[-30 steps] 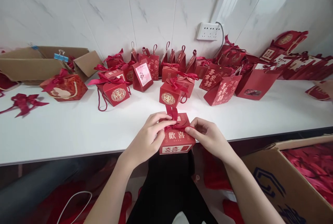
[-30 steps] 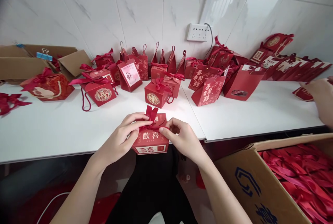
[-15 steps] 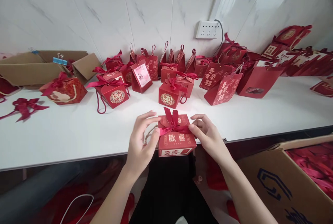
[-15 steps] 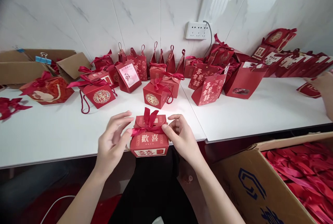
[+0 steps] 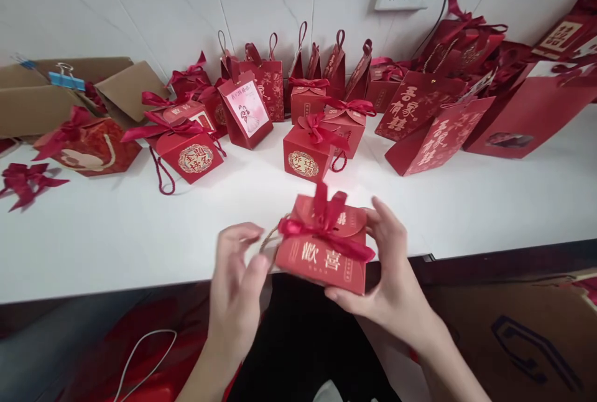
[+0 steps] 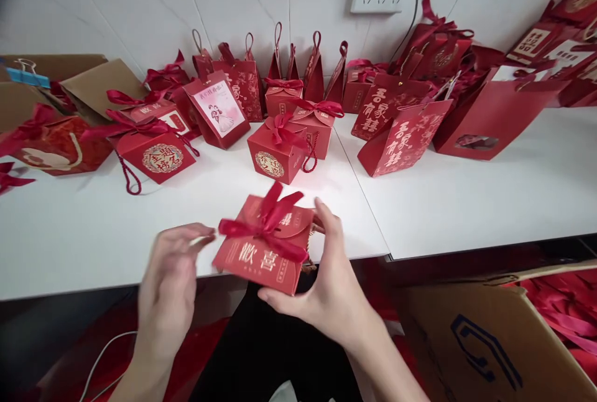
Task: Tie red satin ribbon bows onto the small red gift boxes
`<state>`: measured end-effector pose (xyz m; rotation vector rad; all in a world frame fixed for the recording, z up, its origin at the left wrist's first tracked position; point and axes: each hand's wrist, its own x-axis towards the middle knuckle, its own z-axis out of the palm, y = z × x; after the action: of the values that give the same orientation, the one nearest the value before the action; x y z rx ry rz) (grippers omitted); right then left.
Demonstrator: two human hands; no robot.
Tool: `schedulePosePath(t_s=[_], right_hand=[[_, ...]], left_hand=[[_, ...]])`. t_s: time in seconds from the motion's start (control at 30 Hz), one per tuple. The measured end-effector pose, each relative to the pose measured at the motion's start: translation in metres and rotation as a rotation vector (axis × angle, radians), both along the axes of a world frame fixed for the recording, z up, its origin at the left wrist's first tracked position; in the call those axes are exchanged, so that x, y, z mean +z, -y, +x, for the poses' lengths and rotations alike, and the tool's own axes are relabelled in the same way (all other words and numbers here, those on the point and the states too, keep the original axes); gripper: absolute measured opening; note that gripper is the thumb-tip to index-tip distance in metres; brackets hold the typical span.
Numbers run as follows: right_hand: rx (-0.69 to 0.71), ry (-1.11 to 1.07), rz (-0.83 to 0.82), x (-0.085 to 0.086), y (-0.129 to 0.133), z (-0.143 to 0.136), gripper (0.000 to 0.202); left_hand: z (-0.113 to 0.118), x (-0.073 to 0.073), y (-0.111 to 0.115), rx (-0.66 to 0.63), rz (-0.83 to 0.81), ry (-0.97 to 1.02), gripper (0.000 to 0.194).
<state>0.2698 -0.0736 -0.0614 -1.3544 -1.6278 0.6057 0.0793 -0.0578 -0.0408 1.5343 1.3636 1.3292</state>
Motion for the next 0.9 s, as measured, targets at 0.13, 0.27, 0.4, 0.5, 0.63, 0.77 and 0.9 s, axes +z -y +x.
schedulePosePath(t_s=[0.13, 0.27, 0.4, 0.5, 0.63, 0.77, 0.9], right_hand=[[-0.292, 0.031, 0.026, -0.004, 0.032, -0.030, 0.128], [-0.161, -0.022, -0.095, 0.002, 0.062, -0.032, 0.118], [-0.173, -0.006, -0.003, 0.007, 0.043, 0.006, 0.078], [0.127, -0.092, 0.004, 0.005, 0.001, 0.031, 0.081], [0.464, -0.049, -0.088, -0.002, -0.041, 0.034, 0.106], [0.426, -0.039, -0.047, -0.002, -0.033, 0.027, 0.104], [0.093, 0.151, 0.117, 0.013, 0.024, 0.045, 0.098]], left_hand=[[-0.005, -0.007, 0.015, 0.079, 0.279, -0.216, 0.059], [-0.014, -0.016, 0.017, 0.194, 0.076, -0.171, 0.051], [-0.018, -0.017, -0.004, 0.136, -0.080, 0.021, 0.030], [-0.014, -0.016, -0.032, -0.026, -0.105, 0.113, 0.024], [0.000, -0.017, -0.065, -0.284, -0.145, 0.259, 0.024], [0.017, -0.017, -0.068, -0.437, -0.172, 0.333, 0.033], [0.036, -0.018, -0.055, -0.586, -0.149, 0.353, 0.044]])
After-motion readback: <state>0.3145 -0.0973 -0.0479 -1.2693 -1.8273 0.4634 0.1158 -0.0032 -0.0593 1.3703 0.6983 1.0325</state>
